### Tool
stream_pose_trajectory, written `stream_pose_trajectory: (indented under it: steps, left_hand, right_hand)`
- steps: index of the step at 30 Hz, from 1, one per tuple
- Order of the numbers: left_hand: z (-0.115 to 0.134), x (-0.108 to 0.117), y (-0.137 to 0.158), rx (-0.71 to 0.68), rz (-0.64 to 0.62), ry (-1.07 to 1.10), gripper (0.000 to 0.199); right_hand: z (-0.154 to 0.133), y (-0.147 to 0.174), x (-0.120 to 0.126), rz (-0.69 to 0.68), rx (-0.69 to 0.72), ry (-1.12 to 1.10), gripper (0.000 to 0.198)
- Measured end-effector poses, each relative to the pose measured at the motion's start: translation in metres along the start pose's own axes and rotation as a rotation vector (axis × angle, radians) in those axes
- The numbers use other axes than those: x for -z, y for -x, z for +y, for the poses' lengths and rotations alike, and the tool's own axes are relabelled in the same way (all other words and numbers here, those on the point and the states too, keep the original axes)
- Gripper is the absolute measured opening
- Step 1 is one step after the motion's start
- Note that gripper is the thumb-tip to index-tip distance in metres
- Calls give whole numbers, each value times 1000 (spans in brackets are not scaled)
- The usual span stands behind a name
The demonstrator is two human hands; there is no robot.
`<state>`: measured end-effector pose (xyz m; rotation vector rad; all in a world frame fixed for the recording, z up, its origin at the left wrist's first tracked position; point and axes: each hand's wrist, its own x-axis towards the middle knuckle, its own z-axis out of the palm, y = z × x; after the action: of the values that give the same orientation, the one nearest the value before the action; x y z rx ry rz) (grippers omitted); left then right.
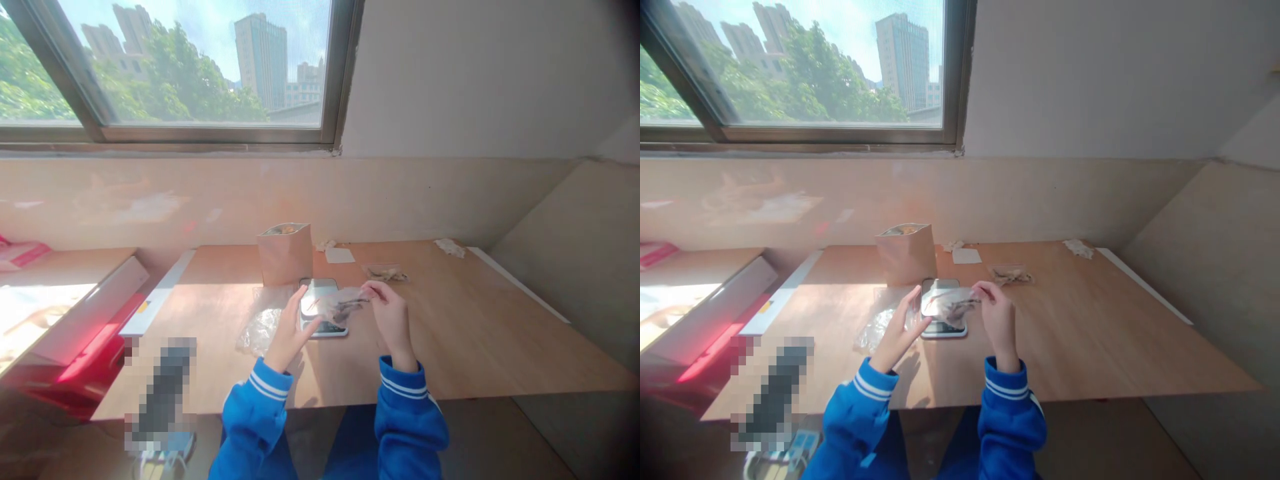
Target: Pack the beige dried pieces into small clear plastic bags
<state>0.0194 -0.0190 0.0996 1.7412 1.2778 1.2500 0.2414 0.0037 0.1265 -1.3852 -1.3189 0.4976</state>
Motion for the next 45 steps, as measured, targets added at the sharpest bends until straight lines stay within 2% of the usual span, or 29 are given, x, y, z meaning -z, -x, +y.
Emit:
stream_pose_trajectory:
  steps: [3, 4, 6, 8, 10, 12, 15, 17, 20, 24, 30, 35, 39, 43, 45]
  left_hand:
    - [16, 2, 3, 35, -89, 56, 34]
    - [17, 2, 5, 69, -106, 65, 31]
    - [15, 3, 8, 172, -91, 98, 37]
    - [12, 1, 10, 285, -27, 181, 40]
    - [11, 0, 12, 346, 58, 270, 40]
    - [12, -1, 11, 355, 163, 324, 40]
    - [15, 0, 8, 349, 288, 376, 41]
    - [14, 2, 7, 340, 335, 401, 39]
    - [8, 3, 9, 323, 341, 433, 37]
    - [3, 2, 11, 291, 236, 460, 35]
    - [12, 1, 10, 242, 201, 309, 34]
    - [15, 6, 12, 212, 183, 215, 32]
    - [17, 8, 10, 133, 151, 152, 36]
    - [18, 8, 9, 127, 135, 108, 38]
    - [16, 10, 11, 136, 144, 87, 37]
  right_hand:
    - [-19, 7, -13, -110, -1, -175, 29]
    - [-20, 9, -19, -126, -4, -206, 29]
    - [-20, 12, -29, -104, 11, -201, 26]
    - [-20, 14, -39, -29, 78, -128, 21]
    - [-22, 18, -47, -19, 155, -57, 16]
    - [-27, 24, -55, -167, 181, -61, 13]
    - [-38, 36, -65, -497, 181, -149, 14]
    - [-43, 43, -72, -592, 183, -174, 17]
    - [-46, 46, -78, -594, 171, -177, 18]
    - [-48, 42, -78, -628, 135, -247, 18]
    - [-47, 40, -73, -608, 117, -242, 28]
    - [-45, 39, -70, -625, 133, -251, 24]
    - [-52, 41, -70, -545, 137, -160, 23]
    - [-52, 44, -75, -459, 92, -83, 23]
    - [-44, 40, -74, -328, 43, -17, 24]
